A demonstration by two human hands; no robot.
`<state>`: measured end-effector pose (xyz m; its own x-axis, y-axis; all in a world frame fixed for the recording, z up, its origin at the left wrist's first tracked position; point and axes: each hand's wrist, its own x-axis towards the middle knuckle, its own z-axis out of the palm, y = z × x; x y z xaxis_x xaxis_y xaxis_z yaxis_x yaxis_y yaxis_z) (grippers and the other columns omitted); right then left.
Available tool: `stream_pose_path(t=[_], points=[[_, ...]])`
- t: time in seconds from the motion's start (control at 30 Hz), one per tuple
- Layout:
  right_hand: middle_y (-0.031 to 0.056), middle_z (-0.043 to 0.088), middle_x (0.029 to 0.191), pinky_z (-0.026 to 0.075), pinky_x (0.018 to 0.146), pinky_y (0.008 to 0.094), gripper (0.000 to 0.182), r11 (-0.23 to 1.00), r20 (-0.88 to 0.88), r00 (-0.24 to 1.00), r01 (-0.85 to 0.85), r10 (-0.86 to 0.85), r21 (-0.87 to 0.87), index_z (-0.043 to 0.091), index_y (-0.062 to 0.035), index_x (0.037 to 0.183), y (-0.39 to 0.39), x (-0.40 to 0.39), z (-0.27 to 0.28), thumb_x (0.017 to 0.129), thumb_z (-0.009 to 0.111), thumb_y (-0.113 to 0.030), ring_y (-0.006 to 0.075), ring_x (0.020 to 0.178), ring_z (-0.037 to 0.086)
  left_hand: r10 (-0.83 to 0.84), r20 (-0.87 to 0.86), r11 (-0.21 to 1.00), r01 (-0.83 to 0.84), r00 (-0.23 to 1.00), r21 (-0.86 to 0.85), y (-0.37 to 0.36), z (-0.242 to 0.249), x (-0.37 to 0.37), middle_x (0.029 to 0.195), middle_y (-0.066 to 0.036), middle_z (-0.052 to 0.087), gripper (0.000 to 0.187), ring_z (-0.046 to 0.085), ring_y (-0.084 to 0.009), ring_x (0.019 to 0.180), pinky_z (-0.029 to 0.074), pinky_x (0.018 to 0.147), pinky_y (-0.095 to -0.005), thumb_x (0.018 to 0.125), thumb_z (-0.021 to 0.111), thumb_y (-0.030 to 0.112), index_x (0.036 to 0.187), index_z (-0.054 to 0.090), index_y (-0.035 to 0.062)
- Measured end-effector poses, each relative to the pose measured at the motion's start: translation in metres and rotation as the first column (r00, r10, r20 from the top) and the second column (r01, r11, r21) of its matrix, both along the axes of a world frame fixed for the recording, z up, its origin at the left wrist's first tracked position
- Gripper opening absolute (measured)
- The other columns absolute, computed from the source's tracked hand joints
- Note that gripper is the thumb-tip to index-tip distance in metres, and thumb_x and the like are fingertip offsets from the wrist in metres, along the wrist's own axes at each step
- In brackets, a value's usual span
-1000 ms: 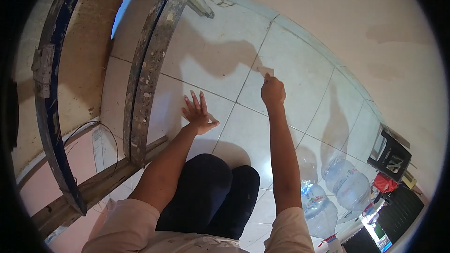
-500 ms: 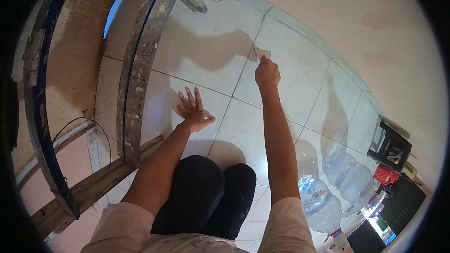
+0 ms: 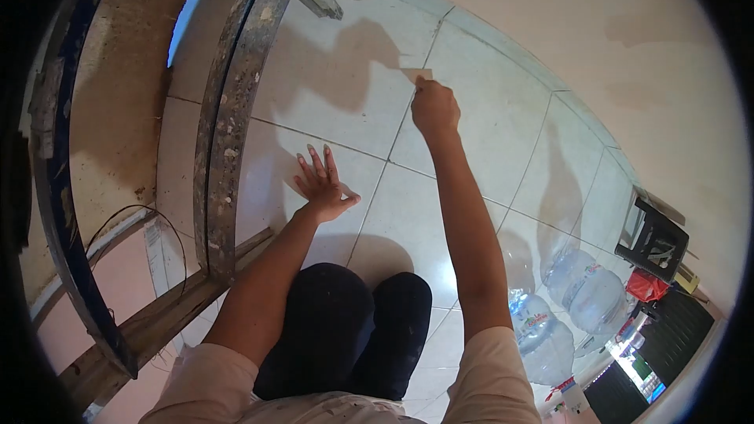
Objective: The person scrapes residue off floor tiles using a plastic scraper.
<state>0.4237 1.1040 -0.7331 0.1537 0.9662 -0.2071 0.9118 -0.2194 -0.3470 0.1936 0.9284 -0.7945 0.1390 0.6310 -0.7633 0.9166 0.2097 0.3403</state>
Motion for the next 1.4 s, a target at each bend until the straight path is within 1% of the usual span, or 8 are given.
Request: stream_pose_path(t=[0.23,0.4,0.67,0.73,0.87,1.17,1.27,1.4], points=[[0.0211,0.071,0.1,0.055,0.082,0.0487,0.028,0.979,0.089,0.991,-0.08,0.098,-0.19,0.07,-0.0067,0.11,0.031,-0.012,-0.005,0.099,0.05,-0.022,0.0402,0.094,0.069,0.003,-0.004,1.0,-0.003,1.0,-0.016,0.012,0.001,-0.004,0.152,-0.029,-0.04,0.139,-0.035,-0.0587,0.137,-0.003,0.105,-0.0805,0.08,0.075,0.058,0.148,-0.037,0.013],[0.0222,0.071,0.096,0.055,0.081,0.0499,0.03,0.998,0.019,0.998,-0.057,0.058,-0.036,0.071,-0.0059,0.106,0.003,0.005,0.0,0.101,0.047,-0.023,0.0412,0.092,0.069,0.022,0.001,1.0,-0.022,1.0,-0.002,0.01,0.002,0.001,0.152,-0.029,-0.04,0.139,-0.034,-0.0587,0.138,-0.002,0.105,-0.0807,0.08,0.075,0.058,0.148,-0.038,0.0136],[0.0229,0.071,0.095,0.055,0.081,0.0503,0.034,0.993,0.026,0.999,0.043,-0.04,-0.111,0.072,-0.0068,0.106,0.028,-0.004,-0.018,0.103,0.045,-0.027,0.0419,0.091,0.069,-0.006,-0.016,0.999,0.005,1.0,-0.039,0.007,0.002,-0.001,0.152,-0.029,-0.04,0.139,-0.033,-0.0582,0.138,0.0,0.105,-0.081,0.08,0.074,0.06,0.147,-0.039,0.014],[0.0228,0.071,0.095,0.054,0.082,0.0508,0.035,1.0,0.008,1.0,0.009,-0.009,-0.009,0.072,-0.0068,0.104,0.018,-0.003,-0.006,0.103,0.045,-0.029,0.0428,0.091,0.069,0.005,-0.002,1.0,-0.005,1.0,-0.015,0.005,0.001,0.0,0.152,-0.028,-0.041,0.139,-0.034,-0.058,0.138,-0.001,0.105,-0.081,0.081,0.073,0.06,0.147,-0.04,0.0142],[0.0252,0.071,0.095,0.055,0.081,0.0506,0.034,0.994,0.037,0.999,0.014,-0.01,-0.111,0.073,-0.0058,0.1,0.013,0.0,-0.025,0.102,0.048,-0.029,0.0436,0.091,0.069,-0.006,-0.008,0.998,0.006,1.0,-0.06,0.006,0.004,0.0,0.152,-0.029,-0.041,0.138,-0.034,-0.0583,0.138,-0.002,0.105,-0.0807,0.081,0.073,0.059,0.147,-0.04,0.0142],[0.0255,0.071,0.094,0.055,0.08,0.05,0.036,1.0,-0.019,1.0,0.004,-0.004,-0.01,0.072,-0.0058,0.094,0.002,0.012,-0.001,0.103,0.046,-0.029,0.0432,0.089,0.069,-0.011,-0.028,0.999,0.01,1.0,-0.038,0.007,0.0,0.002,0.152,-0.029,-0.041,0.138,-0.033,-0.0594,0.137,-0.002,0.106,-0.0801,0.081,0.072,0.061,0.148,-0.038,0.013],[0.0246,0.071,0.095,0.056,0.08,0.0497,0.032,0.993,0.075,0.997,0.021,-0.012,-0.118,0.072,-0.0074,0.098,0.023,-0.003,-0.009,0.102,0.047,-0.028,0.0427,0.089,0.069,-0.016,-0.028,0.998,0.014,0.999,-0.067,0.008,0.005,0.002,0.152,-0.029,-0.04,0.138,-0.034,-0.0591,0.137,-0.002,0.105,-0.0802,0.081,0.072,0.061,0.148,-0.038,0.0124],[0.0224,0.071,0.098,0.056,0.08,0.0495,0.029,0.999,0.077,0.997,0.0,0.003,-0.046,0.073,-0.0103,0.102,0.024,0.016,-0.019,0.102,0.048,-0.027,0.0421,0.09,0.069,-0.002,-0.009,0.998,0.002,1.0,-0.057,0.008,0.005,0.0,0.152,-0.029,-0.041,0.138,-0.036,-0.0583,0.136,-0.003,0.105,-0.0803,0.081,0.073,0.06,0.147,-0.039,0.0125]])
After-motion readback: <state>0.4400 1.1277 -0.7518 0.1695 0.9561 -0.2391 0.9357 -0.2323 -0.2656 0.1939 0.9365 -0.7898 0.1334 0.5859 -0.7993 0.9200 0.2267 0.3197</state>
